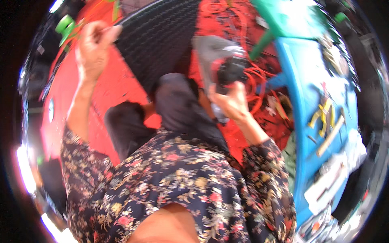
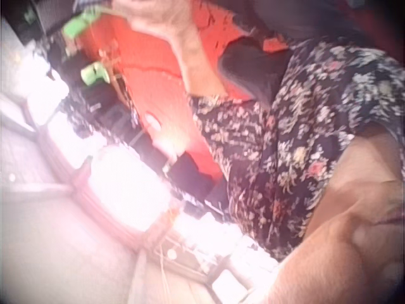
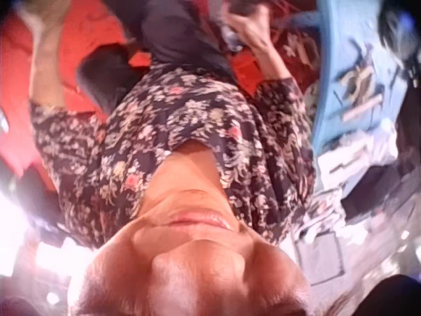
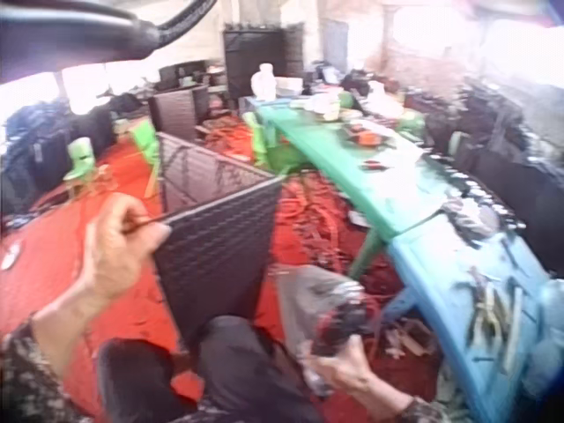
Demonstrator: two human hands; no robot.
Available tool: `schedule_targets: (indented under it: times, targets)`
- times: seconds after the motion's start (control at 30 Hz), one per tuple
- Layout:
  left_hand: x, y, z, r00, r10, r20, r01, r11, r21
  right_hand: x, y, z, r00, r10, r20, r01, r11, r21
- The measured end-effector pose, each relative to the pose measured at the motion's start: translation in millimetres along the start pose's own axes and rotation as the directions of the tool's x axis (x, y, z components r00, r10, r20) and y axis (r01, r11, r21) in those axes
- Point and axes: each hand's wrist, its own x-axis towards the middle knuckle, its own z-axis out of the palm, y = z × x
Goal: The person weaves black plastic strips through a furniture frame, trims the strips using pliers, and attaches them to the frame using a staple gun.
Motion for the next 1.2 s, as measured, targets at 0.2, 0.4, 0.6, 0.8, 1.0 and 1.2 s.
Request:
schedule_targets:
  times: [0.2, 0.4, 0.6, 0.8, 1.0, 1.2]
  targets:
    - [5, -23, -6, 0.968, 0.252, -0.002, -0.252, 0.968, 0.006, 0, -53, -12, 0.992, -0.042, -0.115, 0.040, 0.999, -0.025]
    - [-2, -37, -15, 0.967, 0.251, 0.034, -0.251, 0.968, -0.014, 20, -103, -91, 0.946, -0.250, -0.207, 0.217, 0.962, -0.168]
    - [-26, -50, -37, 0.988, 0.156, -0.005, -0.155, 0.979, -0.133, 61, -90, -162, 0.897, -0.287, -0.337, -0.093, 0.622, -0.778]
    - [-33, -68, -47, 0.993, 0.117, 0.028, -0.113, 0.987, -0.113, 92, -48, -198, 0.845, -0.147, -0.515, -0.485, 0.195, -0.852]
    - [-25, -67, -54, 0.993, 0.105, 0.060, -0.094, 0.983, -0.160, 79, -62, -214, 0.832, -0.197, -0.519, -0.462, 0.273, -0.844]
    - [-39, -65, -76, 0.999, 0.001, 0.041, 0.002, 0.997, -0.077, 20, -49, -299, 0.707, -0.058, -0.705, -0.704, 0.033, -0.709]
